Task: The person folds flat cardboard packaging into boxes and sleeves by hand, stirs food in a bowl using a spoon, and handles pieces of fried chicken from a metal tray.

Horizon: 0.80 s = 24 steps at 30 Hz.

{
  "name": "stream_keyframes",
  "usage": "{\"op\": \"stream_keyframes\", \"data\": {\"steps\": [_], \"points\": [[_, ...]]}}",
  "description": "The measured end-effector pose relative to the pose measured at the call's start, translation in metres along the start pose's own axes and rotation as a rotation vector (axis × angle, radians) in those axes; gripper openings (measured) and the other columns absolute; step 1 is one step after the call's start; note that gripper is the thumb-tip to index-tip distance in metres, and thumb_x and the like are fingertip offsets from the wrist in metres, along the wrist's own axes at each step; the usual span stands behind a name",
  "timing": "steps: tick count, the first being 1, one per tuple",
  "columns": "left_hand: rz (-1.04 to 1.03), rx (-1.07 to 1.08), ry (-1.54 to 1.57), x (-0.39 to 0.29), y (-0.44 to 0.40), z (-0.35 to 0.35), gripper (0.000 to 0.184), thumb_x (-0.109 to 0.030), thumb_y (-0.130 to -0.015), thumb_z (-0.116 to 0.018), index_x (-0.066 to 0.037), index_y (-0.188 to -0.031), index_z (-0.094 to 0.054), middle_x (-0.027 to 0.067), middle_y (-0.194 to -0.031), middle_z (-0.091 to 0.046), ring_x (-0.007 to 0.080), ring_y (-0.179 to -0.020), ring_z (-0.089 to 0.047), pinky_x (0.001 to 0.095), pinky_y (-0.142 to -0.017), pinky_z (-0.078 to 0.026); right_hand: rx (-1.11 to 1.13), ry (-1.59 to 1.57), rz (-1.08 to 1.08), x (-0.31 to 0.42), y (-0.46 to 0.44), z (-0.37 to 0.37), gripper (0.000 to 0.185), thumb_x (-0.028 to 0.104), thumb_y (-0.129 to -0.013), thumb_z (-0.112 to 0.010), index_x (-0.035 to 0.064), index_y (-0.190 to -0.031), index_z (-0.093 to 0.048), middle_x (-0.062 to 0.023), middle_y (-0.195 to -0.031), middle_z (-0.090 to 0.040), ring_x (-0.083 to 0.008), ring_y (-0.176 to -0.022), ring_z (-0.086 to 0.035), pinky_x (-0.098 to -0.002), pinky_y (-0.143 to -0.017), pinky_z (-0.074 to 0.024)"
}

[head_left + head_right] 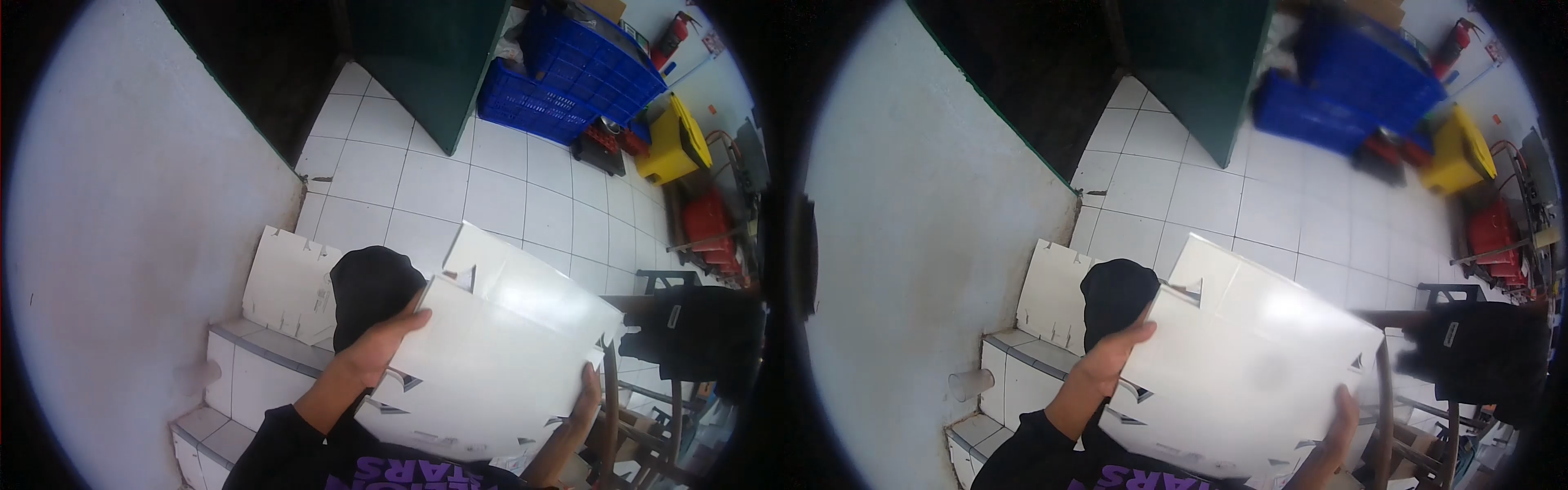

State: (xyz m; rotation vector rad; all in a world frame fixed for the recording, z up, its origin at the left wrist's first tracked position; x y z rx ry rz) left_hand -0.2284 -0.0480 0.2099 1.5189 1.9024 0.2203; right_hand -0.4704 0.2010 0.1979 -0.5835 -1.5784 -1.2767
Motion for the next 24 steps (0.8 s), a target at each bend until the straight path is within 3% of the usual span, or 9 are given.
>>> {"op": "stream_keyframes", "data": {"steps": [4, 8, 10, 13, 14, 15, 16, 21, 24], "points": [[0.085, -0.042, 0.143, 0.004, 0.011, 0.012, 0.049, -0.026, -0.096, -0.041, -0.006, -0.140, -0.029, 0.0095, -0.131, -0.045, 0.0195, -0.118, -0.047, 0.0338, -0.098, -0.039, 0.188, -0.090, -0.198, 0.010, 0.014, -0.027, 0.042, 0.019, -0.084, -0.052, -0.0074, -0.117, -0.051, -0.0147, -0.108, -0.059, -0.0218, -0.096, -0.059, -0.0311, -0.085, -0.0457], [-0.098, -0.028, 0.319, 0.047, 0.010, 0.061, 0.046, -0.029, -0.096, -0.041, -0.006, -0.136, -0.037, 0.0102, -0.124, -0.052, 0.0205, -0.110, -0.053, 0.0350, -0.094, -0.042, 0.113, -0.083, -0.262, -0.039, 0.022, 0.006, 0.039, 0.023, -0.088, -0.053, -0.0059, -0.115, -0.053, -0.0127, -0.104, -0.061, -0.0193, -0.088, -0.061, -0.0295, -0.080, -0.0481], [-0.100, 0.050, 0.487, 0.056, 0.010, 0.068, 0.047, -0.029, -0.096, -0.041, -0.006, -0.136, -0.037, 0.0095, -0.125, -0.052, 0.0201, -0.110, -0.054, 0.0345, -0.094, -0.042, -0.037, 0.120, -0.301, -0.046, 0.033, 0.011, 0.043, 0.026, -0.089, -0.054, -0.0062, -0.118, -0.052, -0.0131, -0.109, -0.059, -0.0186, -0.093, -0.060, -0.0288, -0.085, -0.0459], [-0.120, 0.145, 0.727, 0.066, -0.002, 0.069, 0.048, -0.030, -0.095, -0.042, -0.006, -0.136, -0.037, 0.0080, -0.125, -0.052, 0.0187, -0.109, -0.054, 0.0331, -0.093, -0.042, 0.019, -0.458, 0.007, -0.078, 0.014, 0.011, 0.033, 0.020, -0.096, -0.040, -0.0036, -0.116, -0.051, -0.0094, -0.101, -0.060, -0.0176, -0.088, -0.058, -0.0290, -0.080, -0.0464], [-0.128, 0.135, 0.807, 0.068, -0.005, 0.071, 0.049, -0.031, -0.095, -0.042, -0.006, -0.137, -0.036, 0.0071, -0.125, -0.052, 0.0178, -0.108, -0.053, 0.0322, -0.093, -0.042, 0.023, -0.454, 0.008, -0.090, 0.005, 0.015, 0.033, 0.020, -0.096, -0.040, -0.0036, -0.116, -0.051, -0.0094, -0.101, -0.060, -0.0176, -0.088, -0.058, -0.0290, -0.080, -0.0464], [-0.137, 0.140, 0.809, 0.069, -0.007, 0.074, 0.049, -0.031, -0.095, -0.042, -0.006, -0.137, -0.036, 0.0071, -0.125, -0.052, 0.0178, -0.108, -0.053, 0.0322, -0.093, -0.042, 0.186, -0.866, -0.100, -0.095, -0.005, 0.008, 0.034, 0.022, -0.096, -0.041, -0.0026, -0.119, -0.048, -0.0091, -0.103, -0.058, -0.0173, -0.091, -0.057, -0.0294, -0.081, -0.0463], [-0.158, 0.137, 0.773, 0.072, -0.007, 0.077, 0.050, -0.031, -0.095, -0.042, -0.006, -0.138, -0.035, 0.0066, -0.125, -0.052, 0.0166, -0.107, -0.053, 0.0316, -0.093, -0.042, 0.288, -0.945, -0.098, -0.097, -0.010, 0.006, 0.035, 0.023, -0.095, -0.042, -0.0021, -0.119, -0.048, -0.0092, -0.104, -0.057, -0.0175, -0.093, -0.056, -0.0296, -0.082, -0.0457], [-0.211, 0.285, 0.821, 0.080, -0.002, 0.088, 0.052, -0.034, -0.096, -0.038, -0.003, -0.137, -0.035, 0.0094, -0.136, -0.044, 0.0196, -0.116, -0.050, 0.0349, -0.097, -0.040, 0.669, -1.077, -0.052, -0.088, -0.004, -0.023, 0.041, 0.028, -0.091, -0.049, 0.0007, -0.122, -0.046, -0.0095, -0.110, -0.054, -0.0185, -0.100, -0.052, -0.0306, -0.086, -0.0425], [-0.338, 0.367, 0.544, 0.081, 0.000, 0.100, 0.058, -0.038, -0.094, -0.040, -0.002, -0.139, -0.031, 0.0097, -0.136, -0.043, 0.0196, -0.117, -0.049, 0.0340, -0.096, -0.040, 0.784, -1.073, -0.021, -0.082, -0.001, -0.032, 0.045, 0.031, -0.089, -0.054, 0.0023, -0.123, -0.045, -0.0098, -0.113, -0.052, -0.0192, -0.105, -0.050, -0.0312, -0.089, -0.0406]]}}
Point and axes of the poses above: each hand's wrist, its own y-axis away from the middle knuckle, its own z-axis out of the back of the hand, x = y × z, the point moved 3 cm from there along -y, towards the middle knuckle
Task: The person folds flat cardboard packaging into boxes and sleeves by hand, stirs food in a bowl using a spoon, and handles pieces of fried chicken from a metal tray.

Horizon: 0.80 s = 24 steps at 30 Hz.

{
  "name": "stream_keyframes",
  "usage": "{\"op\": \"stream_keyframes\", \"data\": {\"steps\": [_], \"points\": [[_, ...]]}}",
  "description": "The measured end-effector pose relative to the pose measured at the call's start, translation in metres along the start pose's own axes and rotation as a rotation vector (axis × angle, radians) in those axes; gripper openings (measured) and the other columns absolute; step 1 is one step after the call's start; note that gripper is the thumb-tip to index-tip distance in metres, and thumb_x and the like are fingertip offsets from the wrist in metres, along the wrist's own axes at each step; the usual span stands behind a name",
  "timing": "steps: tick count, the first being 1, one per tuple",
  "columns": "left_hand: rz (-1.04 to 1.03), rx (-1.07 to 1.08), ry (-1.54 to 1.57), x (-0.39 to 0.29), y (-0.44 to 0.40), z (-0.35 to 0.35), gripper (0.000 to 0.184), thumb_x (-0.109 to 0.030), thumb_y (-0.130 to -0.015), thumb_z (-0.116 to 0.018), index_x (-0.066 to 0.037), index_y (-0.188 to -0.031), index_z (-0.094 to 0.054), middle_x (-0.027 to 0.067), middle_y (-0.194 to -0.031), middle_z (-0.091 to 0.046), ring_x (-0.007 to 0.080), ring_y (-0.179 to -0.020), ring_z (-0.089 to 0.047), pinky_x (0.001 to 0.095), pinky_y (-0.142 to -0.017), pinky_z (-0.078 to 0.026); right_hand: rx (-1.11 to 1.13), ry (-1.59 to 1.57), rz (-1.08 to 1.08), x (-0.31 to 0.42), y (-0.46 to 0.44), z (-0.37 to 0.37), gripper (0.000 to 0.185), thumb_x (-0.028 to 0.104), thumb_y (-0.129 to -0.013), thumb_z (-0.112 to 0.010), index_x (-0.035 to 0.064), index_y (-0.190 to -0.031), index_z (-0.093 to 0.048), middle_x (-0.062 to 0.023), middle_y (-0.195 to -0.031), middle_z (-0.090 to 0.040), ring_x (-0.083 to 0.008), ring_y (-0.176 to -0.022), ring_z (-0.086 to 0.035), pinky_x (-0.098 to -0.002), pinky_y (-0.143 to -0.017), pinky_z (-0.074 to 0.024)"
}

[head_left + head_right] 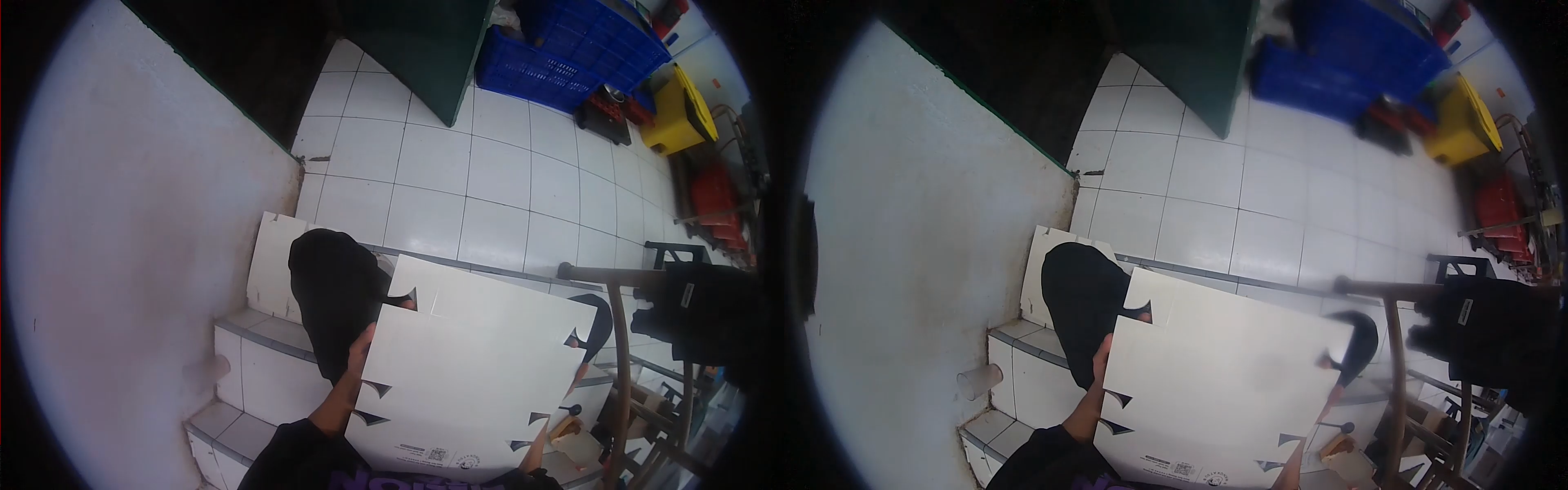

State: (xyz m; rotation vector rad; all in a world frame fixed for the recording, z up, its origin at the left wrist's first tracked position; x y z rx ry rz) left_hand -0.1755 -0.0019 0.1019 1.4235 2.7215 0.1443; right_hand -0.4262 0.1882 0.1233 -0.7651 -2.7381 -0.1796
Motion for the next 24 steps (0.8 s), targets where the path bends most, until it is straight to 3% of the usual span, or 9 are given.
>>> {"op": "stream_keyframes", "data": {"steps": [2, 7, 14, 18, 21, 23, 24], "points": [[0.041, -0.025, -0.046, 0.000, 0.006, 0.012, 0.068, -0.041, -0.089, -0.051, -0.002, -0.140, -0.028, 0.0120, -0.134, -0.045, 0.0216, -0.117, -0.049, 0.0349, -0.096, -0.041, 0.050, 0.013, -0.014, -0.001, -0.003, -0.005, 0.049, 0.033, -0.088, -0.057, 0.0034, -0.124, -0.044, -0.0099, -0.115, -0.051, -0.0196, -0.108, -0.048, -0.0316, -0.091, -0.0393], [0.257, -0.101, -0.230, -0.003, 0.022, 0.009, 0.078, -0.038, -0.081, -0.061, -0.001, -0.140, -0.026, 0.0127, -0.131, -0.044, 0.0221, -0.116, -0.047, 0.0335, -0.095, -0.040, 0.089, 0.115, -0.046, -0.001, -0.006, -0.015, 0.056, 0.036, -0.083, -0.063, 0.0053, -0.126, -0.043, -0.0102, -0.118, -0.048, -0.0209, -0.114, -0.045, -0.0323, -0.095, -0.0363], [0.600, -0.297, -0.681, -0.010, 0.006, -0.025, 0.093, -0.033, -0.070, -0.074, -0.001, -0.140, -0.023, 0.0136, -0.127, -0.043, 0.0226, -0.115, -0.045, 0.0317, -0.094, -0.040, -0.132, 0.746, -0.139, -0.001, 0.003, -0.031, 0.062, 0.037, -0.077, -0.069, 0.0063, -0.126, -0.043, -0.0104, -0.119, -0.047, -0.0234, -0.115, -0.043, -0.0324, -0.098, -0.0324], [0.533, -0.386, -0.930, 0.008, -0.021, -0.036, 0.072, -0.026, -0.071, -0.075, -0.001, -0.127, -0.037, 0.0086, -0.109, -0.048, 0.0171, -0.106, -0.047, 0.0332, -0.089, -0.042, -0.056, 1.099, -0.266, 0.000, -0.018, -0.067, 0.067, 0.035, -0.073, -0.073, 0.0065, -0.126, -0.043, -0.0107, -0.119, -0.047, -0.0251, -0.117, -0.042, -0.0326, -0.101, -0.0297], [0.547, -0.436, -0.994, 0.013, -0.024, -0.051, 0.072, -0.027, -0.071, -0.077, 0.000, -0.125, -0.038, 0.0089, -0.109, -0.050, 0.0175, -0.103, -0.050, 0.0324, -0.086, -0.044, 0.079, 1.327, -0.377, -0.002, -0.036, -0.113, 0.073, 0.029, -0.067, -0.077, 0.0061, -0.127, -0.042, -0.0112, -0.121, -0.046, -0.0268, -0.118, -0.040, -0.0330, -0.103, -0.0265], [0.521, -0.391, -1.030, 0.012, -0.027, -0.069, 0.072, -0.027, -0.071, -0.078, 0.001, -0.124, -0.039, 0.0097, -0.109, -0.051, 0.0179, -0.103, -0.051, 0.0320, -0.086, -0.045, 0.125, 1.636, -0.431, -0.009, -0.042, -0.133, 0.067, 0.021, -0.069, -0.077, 0.0054, -0.124, -0.043, -0.0121, -0.118, -0.046, -0.0255, -0.114, -0.044, -0.0341, -0.099, -0.0325], [0.483, -0.346, -1.067, 0.011, -0.030, -0.076, 0.072, -0.028, -0.070, -0.079, 0.002, -0.122, -0.040, 0.0105, -0.109, -0.053, 0.0182, -0.102, -0.053, 0.0317, -0.085, -0.046, 0.126, 1.640, -0.427, -0.017, -0.042, -0.136, 0.067, 0.021, -0.069, -0.077, 0.0054, -0.124, -0.043, -0.0121, -0.118, -0.046, -0.0255, -0.114, -0.044, -0.0341, -0.099, -0.0325]]}}
Point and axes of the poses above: each hand's wrist, its own y-axis away from the middle knuckle, its own z-axis out of the back of the hand, x = y × z, the point moved 3 cm from there along -y, towards the middle knuckle
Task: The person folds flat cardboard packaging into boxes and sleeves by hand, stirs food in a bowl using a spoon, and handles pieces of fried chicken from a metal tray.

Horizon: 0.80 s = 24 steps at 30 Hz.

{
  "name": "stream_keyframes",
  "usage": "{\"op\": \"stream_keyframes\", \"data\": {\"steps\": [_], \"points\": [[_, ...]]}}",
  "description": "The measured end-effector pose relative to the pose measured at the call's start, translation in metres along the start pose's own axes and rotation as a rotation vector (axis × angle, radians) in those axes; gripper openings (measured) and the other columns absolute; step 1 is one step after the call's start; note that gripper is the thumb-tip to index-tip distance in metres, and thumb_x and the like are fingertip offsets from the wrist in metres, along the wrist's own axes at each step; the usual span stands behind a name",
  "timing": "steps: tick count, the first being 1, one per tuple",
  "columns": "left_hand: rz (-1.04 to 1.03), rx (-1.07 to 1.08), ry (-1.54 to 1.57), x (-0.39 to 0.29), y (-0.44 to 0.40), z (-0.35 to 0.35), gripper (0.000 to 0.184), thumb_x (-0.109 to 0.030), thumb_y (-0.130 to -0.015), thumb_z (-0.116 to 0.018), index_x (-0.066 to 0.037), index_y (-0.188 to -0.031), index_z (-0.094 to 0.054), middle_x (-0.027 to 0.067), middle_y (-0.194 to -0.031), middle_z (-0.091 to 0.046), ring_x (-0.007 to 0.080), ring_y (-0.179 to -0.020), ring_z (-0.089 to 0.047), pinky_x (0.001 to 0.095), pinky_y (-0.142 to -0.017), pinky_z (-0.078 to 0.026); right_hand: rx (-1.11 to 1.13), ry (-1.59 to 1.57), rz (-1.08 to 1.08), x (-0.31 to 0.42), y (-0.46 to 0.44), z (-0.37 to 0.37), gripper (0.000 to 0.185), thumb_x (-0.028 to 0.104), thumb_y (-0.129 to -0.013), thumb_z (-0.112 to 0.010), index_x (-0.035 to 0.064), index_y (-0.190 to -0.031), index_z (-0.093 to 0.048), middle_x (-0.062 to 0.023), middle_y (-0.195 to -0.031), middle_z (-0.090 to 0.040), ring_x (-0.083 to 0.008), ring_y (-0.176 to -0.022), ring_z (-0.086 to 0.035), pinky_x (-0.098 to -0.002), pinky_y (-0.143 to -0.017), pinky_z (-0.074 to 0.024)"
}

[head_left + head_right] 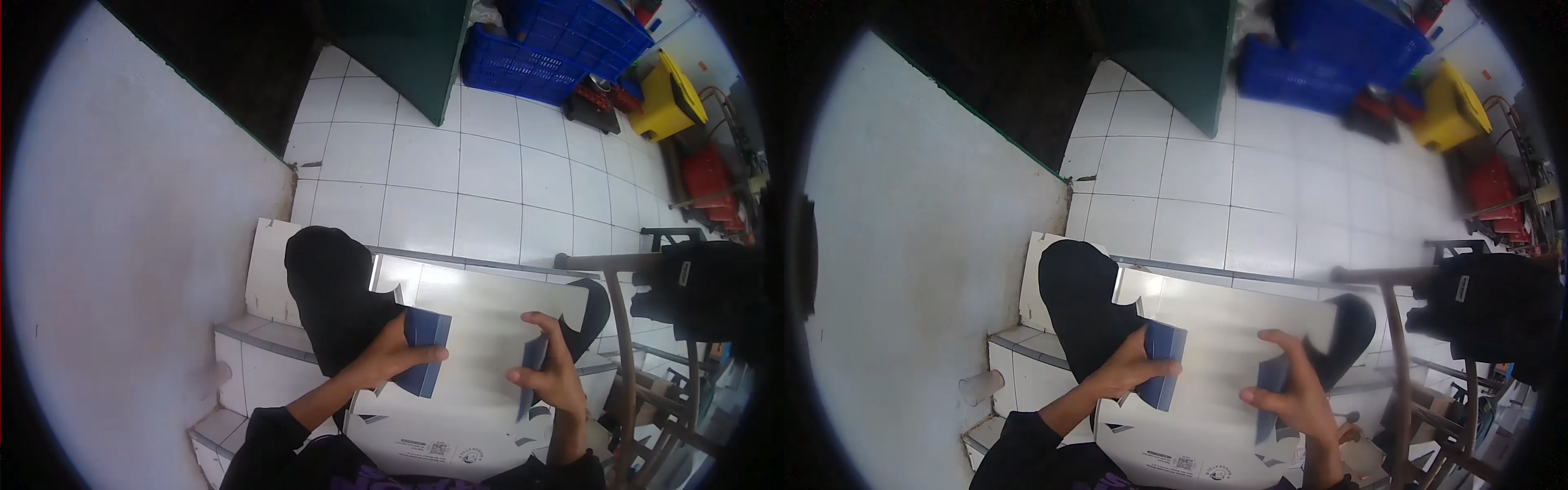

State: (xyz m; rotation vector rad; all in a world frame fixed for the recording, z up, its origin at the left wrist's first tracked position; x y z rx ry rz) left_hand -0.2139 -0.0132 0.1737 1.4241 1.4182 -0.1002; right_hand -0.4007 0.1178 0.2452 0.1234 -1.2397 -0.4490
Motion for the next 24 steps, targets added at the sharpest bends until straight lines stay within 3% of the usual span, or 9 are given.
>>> {"op": "stream_keyframes", "data": {"steps": [3, 7, 11, 15, 18, 20, 21, 22, 24], "points": [[-0.112, -0.050, -0.077, -0.002, 0.004, -0.003, 0.068, -0.021, -0.070, -0.079, 0.002, -0.122, -0.041, 0.0086, -0.105, -0.055, 0.0163, -0.096, -0.055, 0.0318, -0.083, -0.047, -0.177, -0.121, -0.207, -0.006, -0.006, -0.016, 0.055, 0.014, -0.072, -0.075, 0.0036, -0.118, -0.046, -0.0155, -0.102, -0.056, -0.0230, -0.090, -0.058, -0.0315, -0.079, -0.0463], [-0.115, -0.040, -0.302, -0.008, 0.009, -0.006, 0.070, -0.024, -0.069, -0.080, 0.004, -0.120, -0.041, 0.0110, -0.105, -0.056, 0.0166, -0.096, -0.056, 0.0304, -0.083, -0.047, -0.210, 0.189, -0.266, -0.028, -0.011, -0.036, 0.056, 0.026, -0.077, -0.073, 0.0038, -0.119, -0.044, -0.0228, -0.096, -0.057, -0.0301, -0.085, -0.060, -0.0377, -0.075, -0.0478], [-0.204, -0.045, -0.366, -0.014, 0.006, -0.014, 0.071, -0.035, -0.072, -0.078, 0.007, -0.116, -0.042, 0.0151, -0.098, -0.061, 0.0184, -0.087, -0.063, 0.0295, -0.074, -0.053, -0.253, 0.350, -0.366, -0.027, -0.010, -0.037, 0.058, 0.037, -0.079, -0.070, 0.0072, -0.120, -0.042, -0.0216, -0.088, -0.054, -0.0337, -0.081, -0.059, -0.0399, -0.073, -0.0479], [-0.193, -0.050, -0.318, -0.007, 0.001, -0.013, 0.068, -0.033, -0.073, -0.077, 0.006, -0.117, -0.042, 0.0144, -0.098, -0.061, 0.0183, -0.087, -0.062, 0.0296, -0.075, -0.053, -0.319, 0.299, -0.355, -0.032, -0.009, -0.037, 0.057, 0.036, -0.079, -0.070, 0.0047, -0.118, -0.042, -0.0201, -0.087, -0.055, -0.0342, -0.083, -0.060, -0.0400, -0.074, -0.0481], [-0.179, 0.001, -0.280, -0.005, -0.001, -0.006, 0.065, -0.031, -0.076, -0.075, 0.004, -0.119, -0.040, 0.0141, -0.105, -0.057, 0.0179, -0.096, -0.058, 0.0301, -0.082, -0.049, -0.335, 0.142, -0.366, -0.049, -0.006, -0.040, 0.055, 0.021, -0.080, -0.070, 0.0049, -0.121, -0.038, -0.0249, -0.105, -0.053, -0.0288, -0.092, -0.058, -0.0387, -0.080, -0.0479], [-0.120, 0.008, -0.189, 0.000, -0.002, 0.005, 0.067, -0.030, -0.077, -0.073, 0.004, -0.123, -0.038, 0.0140, -0.110, -0.055, 0.0180, -0.101, -0.055, 0.0309, -0.086, -0.046, -0.409, -0.113, -0.095, -0.081, 0.004, -0.032, 0.078, 0.027, -0.082, -0.068, 0.0029, -0.137, -0.018, -0.0219, -0.136, -0.027, -0.0308, -0.126, -0.034, -0.0459, -0.104, -0.0301], [-0.060, 0.021, -0.088, 0.005, -0.002, 0.011, 0.069, -0.029, -0.078, -0.071, 0.003, -0.127, -0.035, 0.0138, -0.114, -0.052, 0.0181, -0.105, -0.051, 0.0318, -0.090, -0.043, -0.422, -0.223, 0.012, -0.088, 0.007, -0.022, 0.091, 0.025, -0.082, -0.066, 0.0072, -0.143, -0.001, -0.0151, -0.147, -0.004, -0.0282, -0.135, -0.014, -0.0485, -0.110, -0.0161], [-0.089, -0.013, 0.040, 0.013, 0.001, 0.018, 0.077, -0.034, -0.079, -0.066, 0.002, -0.135, -0.028, 0.0103, -0.117, -0.050, 0.0181, -0.107, -0.049, 0.0320, -0.092, -0.041, -0.497, -0.224, 0.177, -0.086, 0.008, -0.013, 0.090, 0.029, -0.084, -0.062, 0.0081, -0.145, 0.001, -0.0124, -0.148, -0.006, -0.0279, -0.137, -0.012, -0.0444, -0.111, -0.0166], [-0.017, 0.132, 0.251, 0.036, 0.007, 0.042, 0.087, -0.041, -0.078, -0.063, 0.001, -0.141, -0.019, 0.0100, -0.126, -0.045, 0.0193, -0.114, -0.045, 0.0342, -0.094, -0.040, -0.798, -0.109, -0.087, -0.105, 0.005, -0.003, 0.077, 0.042, -0.090, -0.048, 0.0053, -0.145, -0.007, -0.0126, -0.148, -0.011, -0.0233, -0.137, -0.013, -0.0400, -0.111, -0.0187]]}}
Point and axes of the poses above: each hand's wrist, its own y-axis away from the middle knuckle, its own z-axis out of the back of the hand, x = y × z, the point moved 3 cm from there along -y, towards the middle knuckle
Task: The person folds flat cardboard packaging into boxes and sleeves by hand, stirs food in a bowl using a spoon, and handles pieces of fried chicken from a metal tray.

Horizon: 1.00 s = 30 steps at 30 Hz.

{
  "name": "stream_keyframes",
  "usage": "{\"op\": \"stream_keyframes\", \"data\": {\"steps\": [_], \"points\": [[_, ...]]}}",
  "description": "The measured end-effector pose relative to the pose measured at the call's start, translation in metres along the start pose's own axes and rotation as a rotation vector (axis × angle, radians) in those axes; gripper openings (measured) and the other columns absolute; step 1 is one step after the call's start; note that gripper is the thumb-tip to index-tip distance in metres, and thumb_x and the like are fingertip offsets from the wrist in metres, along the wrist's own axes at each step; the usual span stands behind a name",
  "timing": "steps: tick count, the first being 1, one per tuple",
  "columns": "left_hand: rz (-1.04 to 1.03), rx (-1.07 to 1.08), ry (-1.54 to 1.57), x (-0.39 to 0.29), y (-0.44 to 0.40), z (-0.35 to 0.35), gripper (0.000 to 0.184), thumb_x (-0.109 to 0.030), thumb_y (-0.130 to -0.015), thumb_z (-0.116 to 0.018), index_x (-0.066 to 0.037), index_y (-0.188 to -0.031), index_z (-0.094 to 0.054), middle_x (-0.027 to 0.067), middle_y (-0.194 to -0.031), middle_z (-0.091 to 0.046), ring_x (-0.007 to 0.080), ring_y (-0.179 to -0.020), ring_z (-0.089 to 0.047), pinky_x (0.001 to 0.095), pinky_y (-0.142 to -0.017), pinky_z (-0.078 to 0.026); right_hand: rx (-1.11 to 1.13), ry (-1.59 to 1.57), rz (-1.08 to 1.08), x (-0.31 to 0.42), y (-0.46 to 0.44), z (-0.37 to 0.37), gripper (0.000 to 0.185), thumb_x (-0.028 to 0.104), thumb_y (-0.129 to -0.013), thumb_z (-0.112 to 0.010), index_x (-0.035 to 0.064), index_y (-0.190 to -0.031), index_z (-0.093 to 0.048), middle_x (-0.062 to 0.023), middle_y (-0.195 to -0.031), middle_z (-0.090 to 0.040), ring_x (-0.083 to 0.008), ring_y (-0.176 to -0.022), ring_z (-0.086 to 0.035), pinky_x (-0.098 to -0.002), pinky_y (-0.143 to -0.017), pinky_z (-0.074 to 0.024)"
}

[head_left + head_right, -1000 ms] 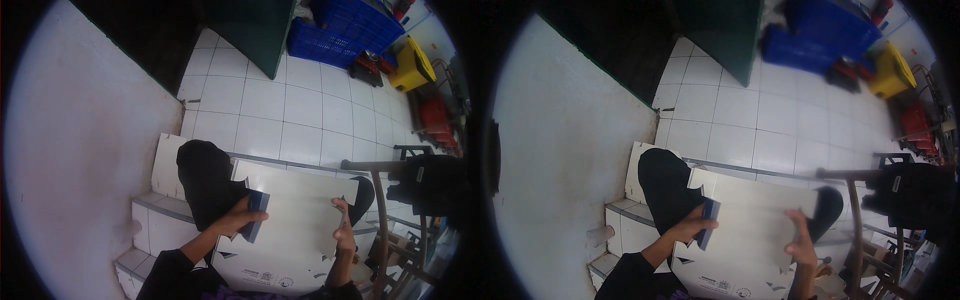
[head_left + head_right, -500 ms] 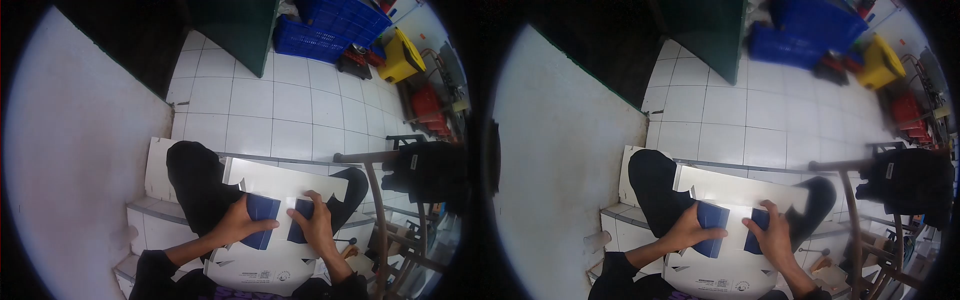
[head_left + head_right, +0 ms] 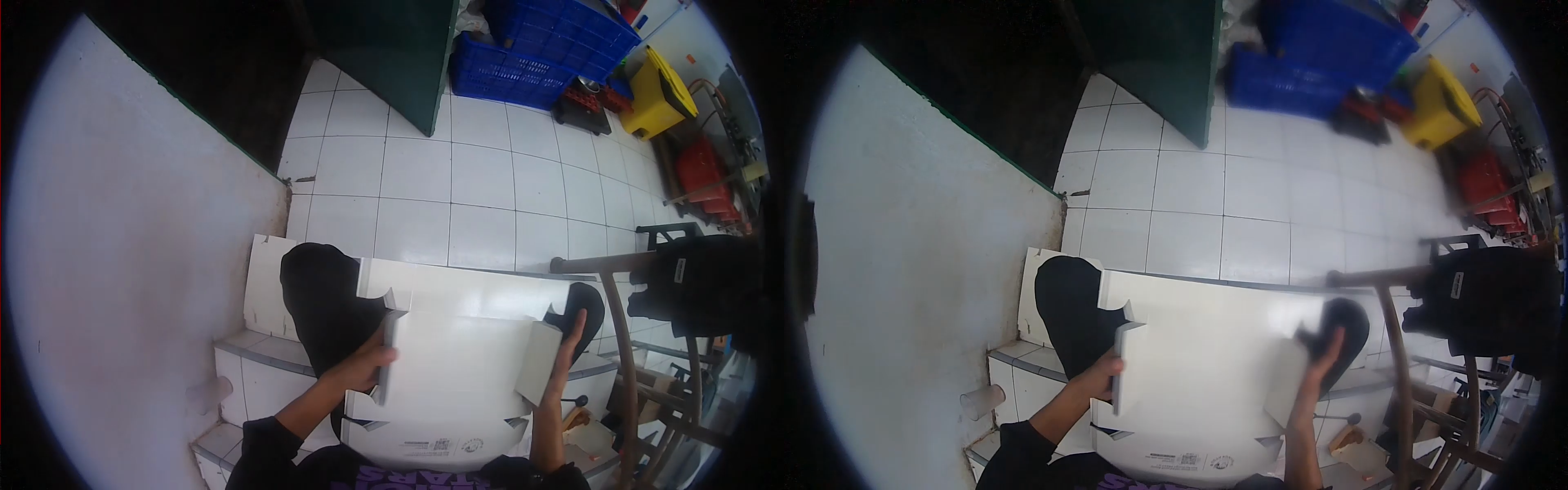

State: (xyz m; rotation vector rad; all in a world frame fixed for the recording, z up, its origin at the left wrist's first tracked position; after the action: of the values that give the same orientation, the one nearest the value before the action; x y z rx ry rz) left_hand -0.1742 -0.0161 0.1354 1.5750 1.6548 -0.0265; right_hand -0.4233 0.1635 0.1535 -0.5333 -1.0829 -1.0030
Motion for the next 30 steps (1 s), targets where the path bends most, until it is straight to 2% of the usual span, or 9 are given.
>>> {"op": "stream_keyframes", "data": {"steps": [3, 6, 12, 22, 24, 25, 26, 28, 30], "points": [[-0.129, 0.115, -0.023, 0.006, 0.009, 0.032, 0.087, -0.058, -0.084, -0.048, -0.007, -0.145, -0.011, 0.0130, -0.139, -0.036, 0.0230, -0.125, -0.039, 0.0385, -0.101, -0.035, 0.133, -0.713, -0.102, 0.007, -0.001, 0.008, 0.070, 0.052, -0.095, -0.031, 0.0025, -0.143, -0.018, -0.0132, -0.144, -0.026, -0.0199, -0.133, -0.025, -0.0357, -0.107, -0.0258], [-0.424, 0.003, 0.321, -0.034, 0.002, -0.018, 0.079, -0.065, -0.088, -0.031, -0.014, -0.145, -0.014, 0.0142, -0.134, -0.044, 0.0242, -0.120, -0.045, 0.0372, -0.100, -0.036, 0.291, -0.686, -0.174, -0.012, -0.020, 0.027, 0.072, 0.056, -0.094, -0.028, 0.0025, -0.142, -0.023, -0.0115, -0.138, -0.036, -0.0204, -0.125, -0.037, -0.0341, -0.103, -0.0283], [-0.383, -0.241, 0.164, -0.066, -0.013, -0.026, 0.059, -0.054, -0.096, -0.018, -0.020, -0.144, -0.022, 0.0121, -0.132, -0.046, 0.0250, -0.119, -0.048, 0.0386, -0.097, -0.040, 0.321, -0.523, -0.173, 0.024, -0.034, 0.018, 0.073, 0.057, -0.093, -0.030, 0.0035, -0.142, -0.026, -0.0130, -0.132, -0.043, -0.0241, -0.120, -0.043, -0.0376, -0.100, -0.0329], [-0.492, -0.086, 0.245, -0.061, -0.024, -0.007, 0.050, -0.029, -0.093, -0.034, -0.005, -0.137, -0.033, 0.0159, -0.127, -0.048, 0.0264, -0.113, -0.049, 0.0359, -0.096, -0.039, 0.357, -0.840, -0.247, -0.016, -0.049, 0.032, 0.068, 0.048, -0.089, -0.044, -0.0009, -0.136, -0.035, -0.0144, -0.134, -0.046, -0.0205, -0.111, -0.051, -0.0341, -0.094, -0.0407], [-0.435, -0.079, 0.461, -0.065, -0.026, -0.010, 0.042, -0.025, -0.091, -0.039, -0.005, -0.128, -0.040, 0.0174, -0.113, -0.054, 0.0296, -0.100, -0.057, 0.0409, -0.086, -0.047, 0.164, -0.992, -0.240, -0.017, -0.051, 0.021, 0.067, 0.046, -0.088, -0.047, -0.0030, -0.132, -0.039, -0.0159, -0.128, -0.049, -0.0204, -0.102, -0.055, -0.0331, -0.087, -0.0443], [-0.572, -0.103, 0.134, -0.060, -0.029, 0.003, 0.044, -0.023, -0.089, -0.041, -0.003, -0.128, -0.041, 0.0169, -0.117, -0.053, 0.0289, -0.101, -0.056, 0.0399, -0.088, -0.046, -0.005, -1.144, -0.243, -0.025, -0.053, 0.019, 0.065, 0.043, -0.086, -0.049, -0.0051, -0.128, -0.042, -0.0175, -0.122, -0.053, -0.0203, -0.093, -0.059, -0.0320, -0.081, -0.0479], [-0.713, -0.118, -0.196, -0.058, -0.036, 0.013, 0.046, -0.021, -0.088, -0.044, -0.001, -0.128, -0.041, 0.0165, -0.121, -0.051, 0.0283, -0.103, -0.055, 0.0389, -0.089, -0.045, 0.100, -0.813, -0.026, -0.047, -0.059, 0.029, 0.063, 0.052, -0.083, -0.050, 0.0029, -0.123, -0.045, -0.0170, -0.114, -0.055, -0.0246, -0.108, -0.052, -0.0373, -0.093, -0.0413], [-0.415, 0.125, 0.541, -0.065, -0.047, -0.008, 0.045, -0.023, -0.080, -0.055, -0.003, -0.118, -0.043, 0.0228, -0.118, -0.051, 0.0310, -0.097, -0.057, 0.0406, -0.084, -0.047, 0.723, -1.480, -0.010, -0.032, -0.068, 0.013, 0.059, 0.044, -0.073, -0.065, -0.0005, -0.109, -0.050, -0.0148, -0.108, -0.055, -0.0230, -0.101, -0.054, -0.0338, -0.086, -0.0447], [-0.399, 0.186, 0.590, -0.061, -0.053, -0.016, 0.050, -0.022, -0.075, -0.059, -0.003, -0.118, -0.041, 0.0252, -0.118, -0.051, 0.0317, -0.098, -0.056, 0.0402, -0.083, -0.047, 0.795, -1.422, -0.025, 0.025, -0.061, 0.003, 0.057, 0.040, -0.069, -0.069, 0.0029, -0.107, -0.049, -0.0127, -0.107, -0.053, -0.0227, -0.103, -0.052, -0.0337, -0.086, -0.0437]]}}
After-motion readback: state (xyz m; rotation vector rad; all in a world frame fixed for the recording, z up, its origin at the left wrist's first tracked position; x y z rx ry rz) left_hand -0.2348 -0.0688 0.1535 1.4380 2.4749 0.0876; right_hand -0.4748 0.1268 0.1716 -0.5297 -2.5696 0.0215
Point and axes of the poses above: each hand's wrist, its own y-axis away from the middle knuckle, its own z-axis out of the back of the hand, x = y × z, the point moved 3 cm from there along -y, towards the middle knuckle
